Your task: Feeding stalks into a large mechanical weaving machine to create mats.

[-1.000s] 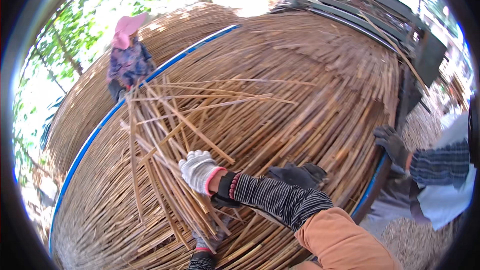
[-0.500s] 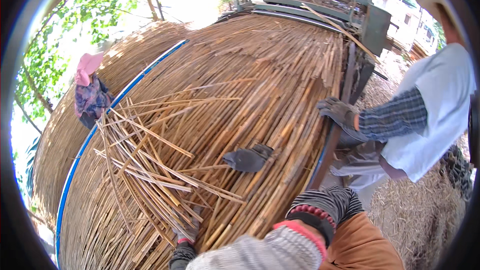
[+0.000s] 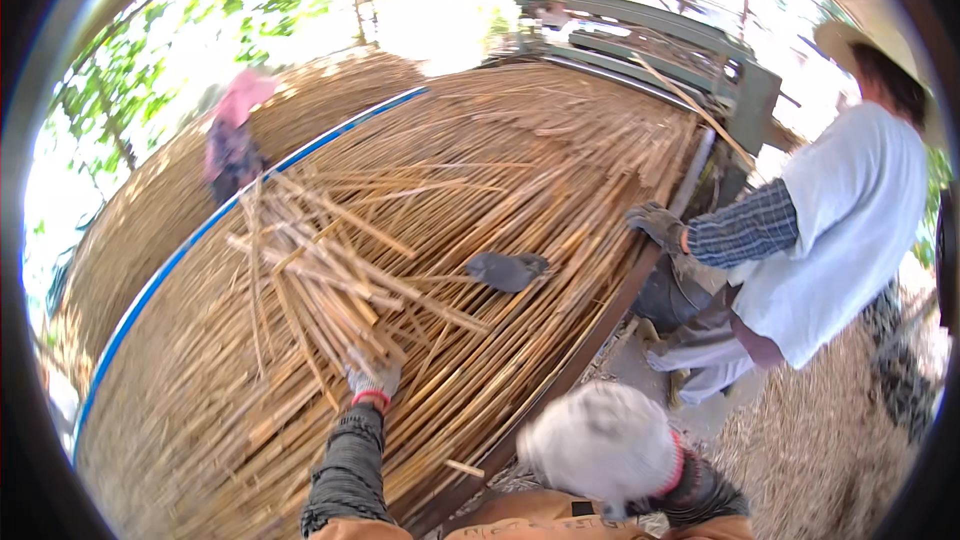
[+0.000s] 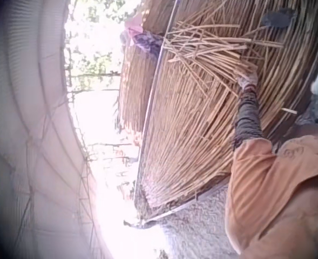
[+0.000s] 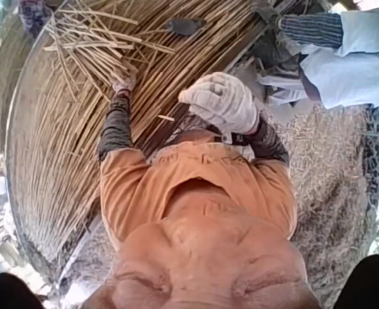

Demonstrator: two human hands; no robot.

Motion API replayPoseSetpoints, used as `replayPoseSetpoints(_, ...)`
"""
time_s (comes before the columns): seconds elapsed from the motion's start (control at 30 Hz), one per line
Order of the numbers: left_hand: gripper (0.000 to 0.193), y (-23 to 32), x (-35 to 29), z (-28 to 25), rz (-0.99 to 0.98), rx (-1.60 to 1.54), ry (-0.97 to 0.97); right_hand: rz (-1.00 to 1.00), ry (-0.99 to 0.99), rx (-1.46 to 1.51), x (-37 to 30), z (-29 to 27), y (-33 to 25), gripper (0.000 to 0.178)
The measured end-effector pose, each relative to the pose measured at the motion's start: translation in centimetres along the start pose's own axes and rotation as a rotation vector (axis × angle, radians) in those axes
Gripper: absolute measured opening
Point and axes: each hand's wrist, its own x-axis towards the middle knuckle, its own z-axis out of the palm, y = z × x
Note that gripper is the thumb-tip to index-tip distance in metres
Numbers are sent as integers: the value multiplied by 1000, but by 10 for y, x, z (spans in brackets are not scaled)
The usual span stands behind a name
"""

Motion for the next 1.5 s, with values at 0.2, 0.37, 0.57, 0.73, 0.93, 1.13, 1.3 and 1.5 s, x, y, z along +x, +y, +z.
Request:
replayPoseSetpoints(0.2,71,-1,-66,-90,303,-10,-348,246,-131,-78,-25,89,58,19)
replayPoseSetpoints(0.37,49,-6,-137,-121,530,164,-394,136,-218,19,-30,142,86,25)
replayPoseSetpoints(0.57,38,-68,-234,-134,676,-283,-54,481,-316,52,-38,150,104,34)
replayPoseSetpoints(0.73,46,-131,-322,-112,199,-166,349,495,-350,6,-24,143,92,36)
replayPoseSetpoints(0.93,56,-157,-389,-44,-32,44,521,579,-333,28,-24,147,97,35)
replayPoseSetpoints(1.13,43,-168,-386,-11,14,36,777,602,-309,72,-30,151,98,33)
replayPoseSetpoints(1.3,18,-151,-383,-43,35,-57,774,636,-356,2,-25,143,93,35)
replayPoseSetpoints(1.5,42,-145,-377,-43,-172,-79,818,709,-458,-11,-15,152,101,47)
